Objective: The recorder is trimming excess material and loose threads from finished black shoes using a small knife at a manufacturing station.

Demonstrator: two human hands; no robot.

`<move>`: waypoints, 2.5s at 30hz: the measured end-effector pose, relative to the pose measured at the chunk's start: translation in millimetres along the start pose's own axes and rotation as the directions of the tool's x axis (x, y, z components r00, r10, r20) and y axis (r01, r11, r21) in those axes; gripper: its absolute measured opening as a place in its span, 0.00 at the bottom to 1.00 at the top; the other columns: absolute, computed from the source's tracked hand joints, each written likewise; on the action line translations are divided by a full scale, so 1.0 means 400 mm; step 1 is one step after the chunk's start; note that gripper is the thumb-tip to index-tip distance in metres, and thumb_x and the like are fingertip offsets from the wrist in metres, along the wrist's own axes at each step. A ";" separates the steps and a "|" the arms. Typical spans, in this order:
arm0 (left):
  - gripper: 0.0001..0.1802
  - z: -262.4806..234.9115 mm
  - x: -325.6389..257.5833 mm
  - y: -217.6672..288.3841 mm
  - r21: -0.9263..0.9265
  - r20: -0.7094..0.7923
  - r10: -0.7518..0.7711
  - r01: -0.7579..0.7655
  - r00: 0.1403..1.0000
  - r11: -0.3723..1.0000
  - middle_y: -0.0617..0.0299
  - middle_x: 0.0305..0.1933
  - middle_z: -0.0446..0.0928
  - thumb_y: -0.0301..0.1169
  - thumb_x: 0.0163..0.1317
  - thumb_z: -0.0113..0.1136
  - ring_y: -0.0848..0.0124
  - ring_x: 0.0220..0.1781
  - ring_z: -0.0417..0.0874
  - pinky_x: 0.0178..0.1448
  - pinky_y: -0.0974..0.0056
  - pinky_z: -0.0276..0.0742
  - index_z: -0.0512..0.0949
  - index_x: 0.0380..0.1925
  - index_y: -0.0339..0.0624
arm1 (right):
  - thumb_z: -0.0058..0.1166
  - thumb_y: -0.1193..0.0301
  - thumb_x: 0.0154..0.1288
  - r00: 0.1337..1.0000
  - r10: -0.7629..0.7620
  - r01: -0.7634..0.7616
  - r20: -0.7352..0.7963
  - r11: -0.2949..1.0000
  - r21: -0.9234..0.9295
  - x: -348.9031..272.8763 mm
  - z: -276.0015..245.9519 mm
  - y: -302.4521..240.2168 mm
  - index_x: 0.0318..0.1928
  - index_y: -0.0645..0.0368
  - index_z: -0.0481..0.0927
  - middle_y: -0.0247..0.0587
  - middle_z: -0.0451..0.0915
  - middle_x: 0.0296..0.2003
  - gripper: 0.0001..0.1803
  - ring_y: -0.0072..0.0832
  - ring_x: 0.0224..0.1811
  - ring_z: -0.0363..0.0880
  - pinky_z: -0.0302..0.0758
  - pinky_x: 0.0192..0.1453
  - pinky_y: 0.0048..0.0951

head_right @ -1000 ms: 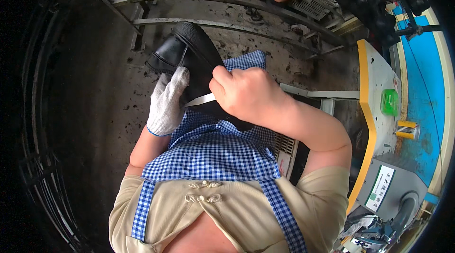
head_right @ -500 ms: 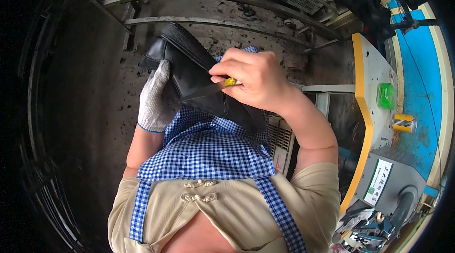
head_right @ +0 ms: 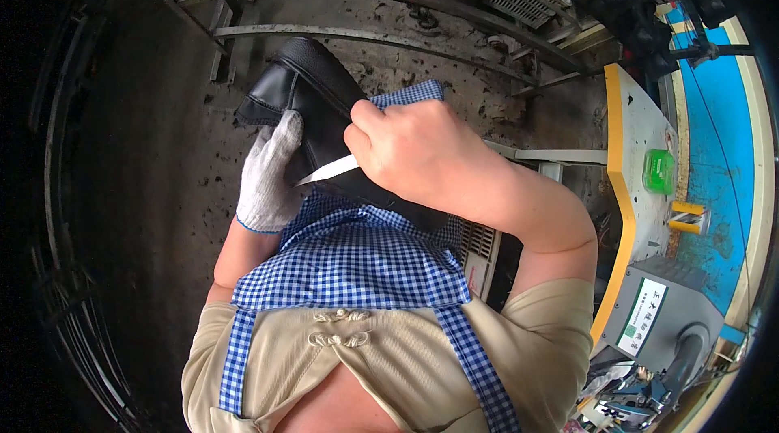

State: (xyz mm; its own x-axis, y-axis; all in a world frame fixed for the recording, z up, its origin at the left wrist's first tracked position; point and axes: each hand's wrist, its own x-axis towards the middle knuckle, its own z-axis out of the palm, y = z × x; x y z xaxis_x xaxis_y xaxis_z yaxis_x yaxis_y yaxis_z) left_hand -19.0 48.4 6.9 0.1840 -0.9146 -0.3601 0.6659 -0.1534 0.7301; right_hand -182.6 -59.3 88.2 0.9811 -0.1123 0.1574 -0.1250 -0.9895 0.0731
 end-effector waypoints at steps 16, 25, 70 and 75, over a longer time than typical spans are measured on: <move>0.29 -0.014 0.032 -0.029 -0.246 0.076 0.081 -0.060 0.994 0.968 0.53 0.56 0.75 0.46 0.66 0.55 0.61 0.54 0.79 0.54 0.57 0.79 0.66 0.61 0.42 | 0.73 0.67 0.47 0.838 0.489 -0.467 0.241 0.417 0.780 -0.071 0.067 0.069 0.48 0.61 0.74 0.42 0.78 0.34 0.28 0.29 0.38 0.82 0.75 0.39 0.25; 0.30 -0.008 0.052 -0.047 -0.341 0.162 0.053 0.005 0.985 0.940 0.55 0.62 0.71 0.47 0.67 0.53 0.59 0.61 0.74 0.62 0.54 0.72 0.65 0.64 0.44 | 0.69 0.48 0.49 0.776 0.186 -0.628 0.603 0.136 0.766 -0.078 0.132 0.151 0.71 0.62 0.52 0.49 0.60 0.67 0.57 0.35 0.69 0.59 0.60 0.69 0.33; 0.26 -0.081 0.042 -0.154 0.281 0.874 0.117 -0.295 0.471 -0.913 0.68 0.35 0.75 0.36 0.61 0.48 0.76 0.21 0.66 0.24 0.68 0.67 0.72 0.61 0.47 | 0.56 0.73 0.49 0.996 0.077 -0.078 -0.040 0.997 -0.011 -0.005 0.061 0.009 0.24 0.56 0.73 0.34 0.68 0.25 0.05 0.21 0.19 0.73 0.71 0.19 0.23; 0.22 -0.054 0.031 -0.120 0.457 0.846 0.186 -0.501 0.499 -0.735 0.67 0.34 0.76 0.36 0.63 0.50 0.75 0.22 0.71 0.26 0.68 0.70 0.74 0.58 0.48 | 0.63 0.76 0.37 0.976 0.210 -0.172 -0.065 0.915 0.365 -0.026 0.078 0.037 0.26 0.57 0.72 0.35 0.70 0.24 0.14 0.28 0.18 0.73 0.69 0.21 0.27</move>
State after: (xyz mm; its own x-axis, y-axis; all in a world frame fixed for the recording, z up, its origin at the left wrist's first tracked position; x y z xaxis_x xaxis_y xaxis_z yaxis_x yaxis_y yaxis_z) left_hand -33.2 52.6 -45.2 -0.3961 -0.8018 0.4475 -0.9121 0.3998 -0.0909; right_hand -190.2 -75.6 56.8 0.9214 -0.3110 0.2330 -0.2296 -0.9194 -0.3194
